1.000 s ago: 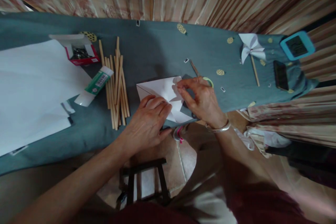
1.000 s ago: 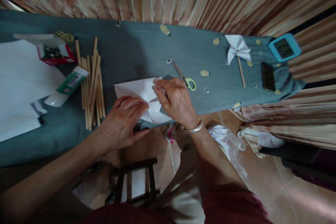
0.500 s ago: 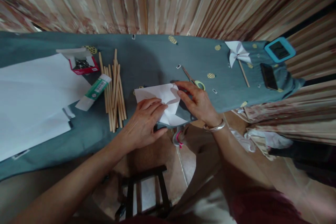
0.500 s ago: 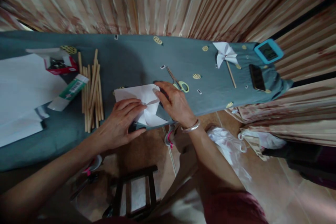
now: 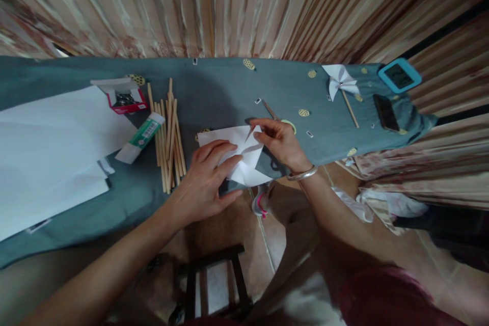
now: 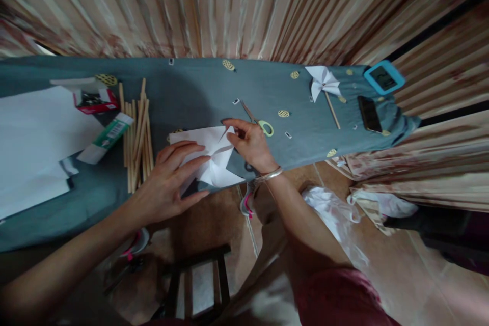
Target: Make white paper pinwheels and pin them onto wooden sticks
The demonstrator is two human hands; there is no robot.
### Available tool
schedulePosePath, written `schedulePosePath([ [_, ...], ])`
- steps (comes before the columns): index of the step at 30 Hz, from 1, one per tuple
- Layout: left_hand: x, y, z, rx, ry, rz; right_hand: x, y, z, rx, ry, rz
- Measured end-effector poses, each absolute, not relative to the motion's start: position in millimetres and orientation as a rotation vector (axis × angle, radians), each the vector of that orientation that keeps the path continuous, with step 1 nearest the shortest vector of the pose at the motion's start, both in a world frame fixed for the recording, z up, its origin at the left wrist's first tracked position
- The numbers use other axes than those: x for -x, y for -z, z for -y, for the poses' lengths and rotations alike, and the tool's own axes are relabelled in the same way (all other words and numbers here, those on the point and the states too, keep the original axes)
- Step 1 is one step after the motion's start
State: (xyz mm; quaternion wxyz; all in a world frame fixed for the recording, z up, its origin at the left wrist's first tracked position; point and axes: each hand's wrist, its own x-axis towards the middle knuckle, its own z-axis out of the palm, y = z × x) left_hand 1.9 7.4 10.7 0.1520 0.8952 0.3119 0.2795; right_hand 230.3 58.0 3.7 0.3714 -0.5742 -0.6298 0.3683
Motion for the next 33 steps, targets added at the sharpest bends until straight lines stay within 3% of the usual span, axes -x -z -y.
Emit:
schedulePosePath([
  [12, 13, -11, 2, -2.589, -0.789, -1.083, -246, -12, -22, 1.489, -1.097, 1.063],
  [21, 10, -3, 7, -2.546, -0.642, -1.057, -272, -22, 22, 1.766, -0.942, 1.709],
  [27, 12, -6, -4, -2.244, -0.733, -1.127, -254, -32, 40, 1.628, -1.044, 2.027],
  [33, 19, -11, -18, -2.209, -0.812, -1.209, -232, -33, 43, 1.346, -0.604, 2.303],
])
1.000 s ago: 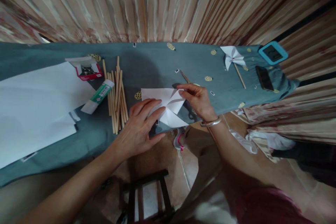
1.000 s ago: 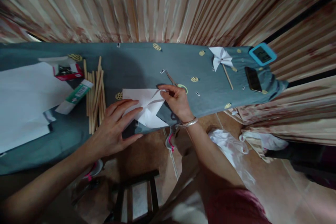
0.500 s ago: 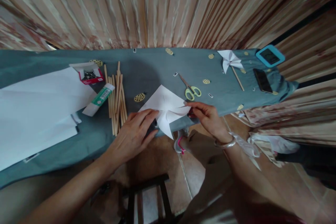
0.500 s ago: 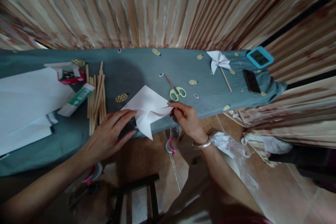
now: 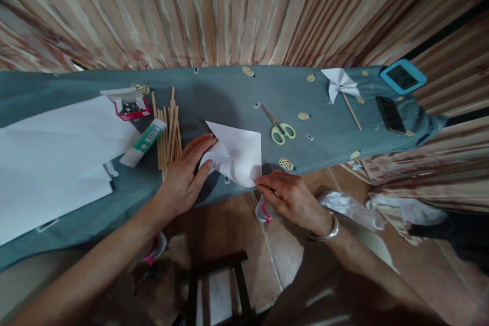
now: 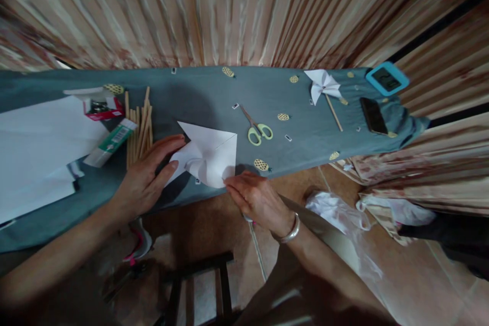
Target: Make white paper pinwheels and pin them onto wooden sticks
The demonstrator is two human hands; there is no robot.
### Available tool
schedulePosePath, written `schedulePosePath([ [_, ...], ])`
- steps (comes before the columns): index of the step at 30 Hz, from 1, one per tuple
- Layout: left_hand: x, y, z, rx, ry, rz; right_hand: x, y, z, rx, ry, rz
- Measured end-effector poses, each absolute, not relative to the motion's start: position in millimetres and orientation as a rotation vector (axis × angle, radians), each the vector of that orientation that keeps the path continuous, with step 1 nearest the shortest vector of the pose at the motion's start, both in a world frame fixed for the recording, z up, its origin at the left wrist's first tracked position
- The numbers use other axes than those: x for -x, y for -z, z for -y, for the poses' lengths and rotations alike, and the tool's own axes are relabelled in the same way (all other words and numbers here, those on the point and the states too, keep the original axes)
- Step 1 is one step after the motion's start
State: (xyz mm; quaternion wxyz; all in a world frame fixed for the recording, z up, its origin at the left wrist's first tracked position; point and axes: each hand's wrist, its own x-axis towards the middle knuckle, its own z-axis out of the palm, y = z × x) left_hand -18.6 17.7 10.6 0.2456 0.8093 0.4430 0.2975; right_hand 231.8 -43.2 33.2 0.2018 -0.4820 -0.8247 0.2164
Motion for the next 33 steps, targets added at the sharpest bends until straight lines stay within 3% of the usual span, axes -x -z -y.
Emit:
schedulePosePath([
  [7, 15, -12, -6, -2.638, -0.738, -0.951, -228, -34, 41, 1.261, -0.382, 2.481],
  [33, 9, -5, -5, -2.602, -0.639, -0.937, -202, -18, -5, 1.496, -1.073, 1.759],
])
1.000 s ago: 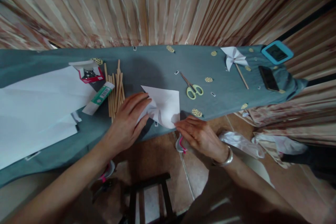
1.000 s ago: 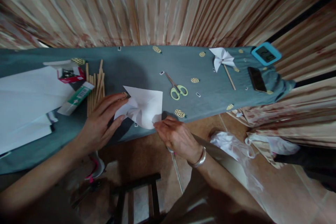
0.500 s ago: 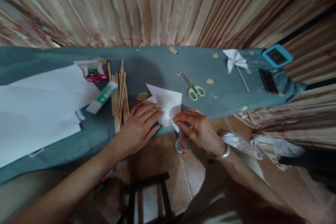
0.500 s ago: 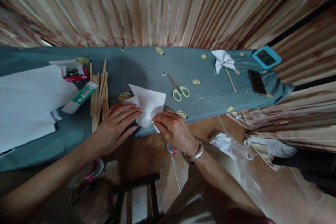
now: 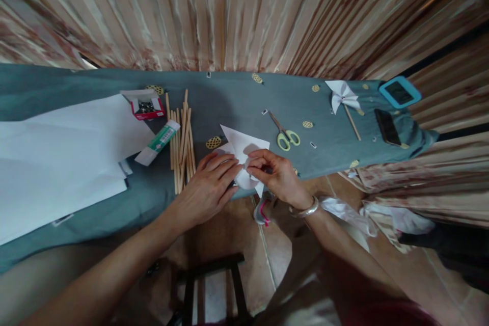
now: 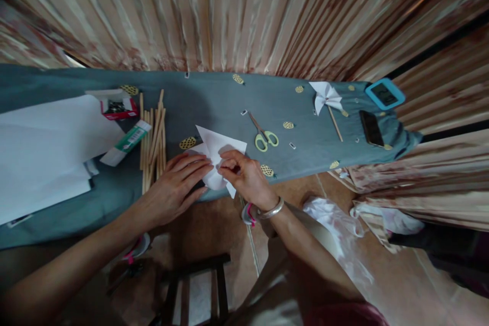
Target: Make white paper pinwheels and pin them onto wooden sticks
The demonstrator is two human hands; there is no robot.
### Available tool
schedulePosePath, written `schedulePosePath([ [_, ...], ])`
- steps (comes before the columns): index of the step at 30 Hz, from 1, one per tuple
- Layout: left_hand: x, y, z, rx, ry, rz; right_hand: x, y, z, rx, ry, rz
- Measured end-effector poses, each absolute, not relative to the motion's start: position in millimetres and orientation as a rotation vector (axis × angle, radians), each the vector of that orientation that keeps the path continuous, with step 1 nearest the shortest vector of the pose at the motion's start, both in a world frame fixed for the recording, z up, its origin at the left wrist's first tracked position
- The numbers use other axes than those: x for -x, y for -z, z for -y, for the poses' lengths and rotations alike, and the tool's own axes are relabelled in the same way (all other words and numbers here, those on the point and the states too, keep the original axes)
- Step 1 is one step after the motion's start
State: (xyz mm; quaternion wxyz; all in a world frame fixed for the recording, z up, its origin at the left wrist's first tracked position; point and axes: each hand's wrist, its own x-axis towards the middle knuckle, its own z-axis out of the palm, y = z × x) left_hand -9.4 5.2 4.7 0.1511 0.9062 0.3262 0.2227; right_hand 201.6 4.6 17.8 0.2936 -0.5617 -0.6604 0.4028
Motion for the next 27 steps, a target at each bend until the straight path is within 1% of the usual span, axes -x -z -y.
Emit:
schedulePosePath([
  [2, 9, -5, -4, -2.595, -0.633, -0.93, -208, -22, -5, 1.512, -1.031, 1.798],
  [5, 10, -6, -3, -2.588, -0.619, -0.924, -222, -31, 0, 1.589, -0.81, 1.938],
  [7, 11, -7, -3, -2.575, -0.614, -0.929, -232, -35, 8, 1.544, -0.664, 2.085],
  [9, 13, -6, -4, -2.565, -0.62, -0.935, -239, -35, 18, 1.451, -0.598, 2.236],
  [12, 14, -5, -5, -2.566, -0.646, -0.939, -241, -30, 31, 1.426, -0.599, 2.363],
  [16, 14, -1, -5, -2.587, -0.654, -0.921, -234, -23, 36, 1.382, -0.65, 2.379],
  [21, 12, 4, -4, -2.561, -0.649, -0.903, -235, -23, 26, 1.29, -0.741, 2.296],
  [27, 11, 3, -4, -2.573, -0.645, -0.893, -238, -21, 9, 1.284, -0.893, 2.116],
])
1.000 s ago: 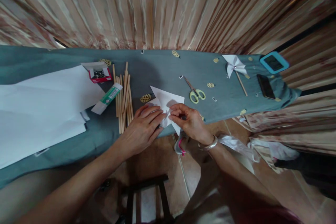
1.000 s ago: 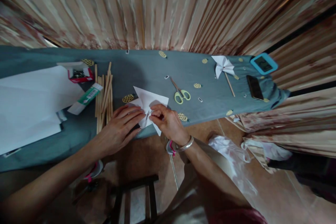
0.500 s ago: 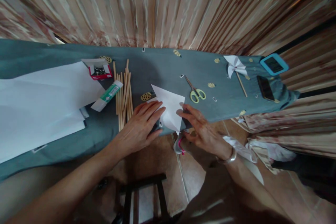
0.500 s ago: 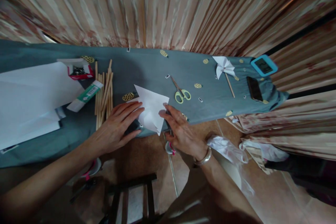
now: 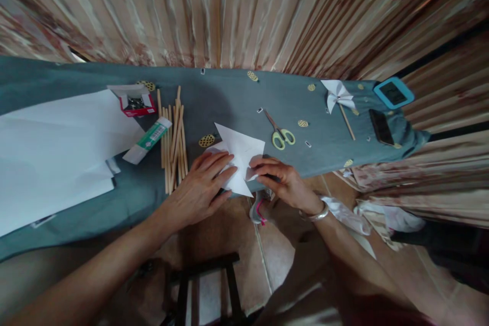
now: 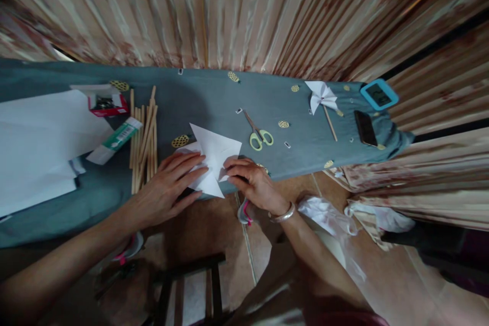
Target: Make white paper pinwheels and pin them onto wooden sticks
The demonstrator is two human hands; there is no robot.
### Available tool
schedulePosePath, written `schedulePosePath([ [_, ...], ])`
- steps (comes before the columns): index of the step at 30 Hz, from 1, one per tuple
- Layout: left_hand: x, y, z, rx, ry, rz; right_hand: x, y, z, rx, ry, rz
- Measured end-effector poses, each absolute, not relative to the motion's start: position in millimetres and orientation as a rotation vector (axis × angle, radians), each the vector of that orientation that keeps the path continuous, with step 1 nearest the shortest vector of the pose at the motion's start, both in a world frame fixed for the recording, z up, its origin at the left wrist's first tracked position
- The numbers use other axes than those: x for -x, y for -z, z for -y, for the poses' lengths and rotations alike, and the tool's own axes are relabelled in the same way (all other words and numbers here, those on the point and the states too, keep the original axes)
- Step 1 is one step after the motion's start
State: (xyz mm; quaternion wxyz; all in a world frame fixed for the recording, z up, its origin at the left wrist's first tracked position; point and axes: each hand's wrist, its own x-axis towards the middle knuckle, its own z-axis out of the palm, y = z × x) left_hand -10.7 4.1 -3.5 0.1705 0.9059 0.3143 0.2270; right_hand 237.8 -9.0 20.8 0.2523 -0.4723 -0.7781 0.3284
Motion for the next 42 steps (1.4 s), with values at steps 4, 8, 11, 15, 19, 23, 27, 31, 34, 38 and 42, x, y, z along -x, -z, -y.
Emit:
schedulePosePath([
  [4, 10, 2, -3, -2.592, -0.619, -0.893, -230, -19, 0, 1.402, -0.939, 2.021],
  [8, 11, 0, -3, -2.565, -0.643, -0.904, -223, -19, -5, 1.446, -0.947, 2.009],
  [11, 15, -4, -3, -2.515, -0.666, -0.945, -221, -18, -6, 1.477, -0.978, 1.957],
  [15, 20, -9, -5, -2.515, -0.65, -1.048, -222, -16, -5, 1.523, -1.004, 1.893],
  [19, 26, -13, -5, -2.514, -0.637, -1.179, -223, -15, -4, 1.539, -1.025, 1.861],
  [23, 27, -16, -3, -2.352, -0.701, -1.118, -224, -13, -3, 1.525, -1.027, 1.839],
  [27, 22, -15, 3, -2.193, -0.75, -1.013, -227, -11, 0, 1.494, -1.03, 1.82],
  [31, 17, -7, 8, -2.283, -0.73, -1.015, -229, -11, 2, 1.479, -1.033, 1.811],
  [34, 15, -4, 8, -2.334, -0.751, -1.025, -229, -11, 2, 1.473, -1.02, 1.823],
  [38, 13, -5, 3, -2.296, -0.807, -1.04, -229, -11, 2, 1.474, -1.004, 1.835],
  [42, 11, -2, -3, -2.265, -0.828, -1.034, -229, -11, 3, 1.466, -0.999, 1.828],
])
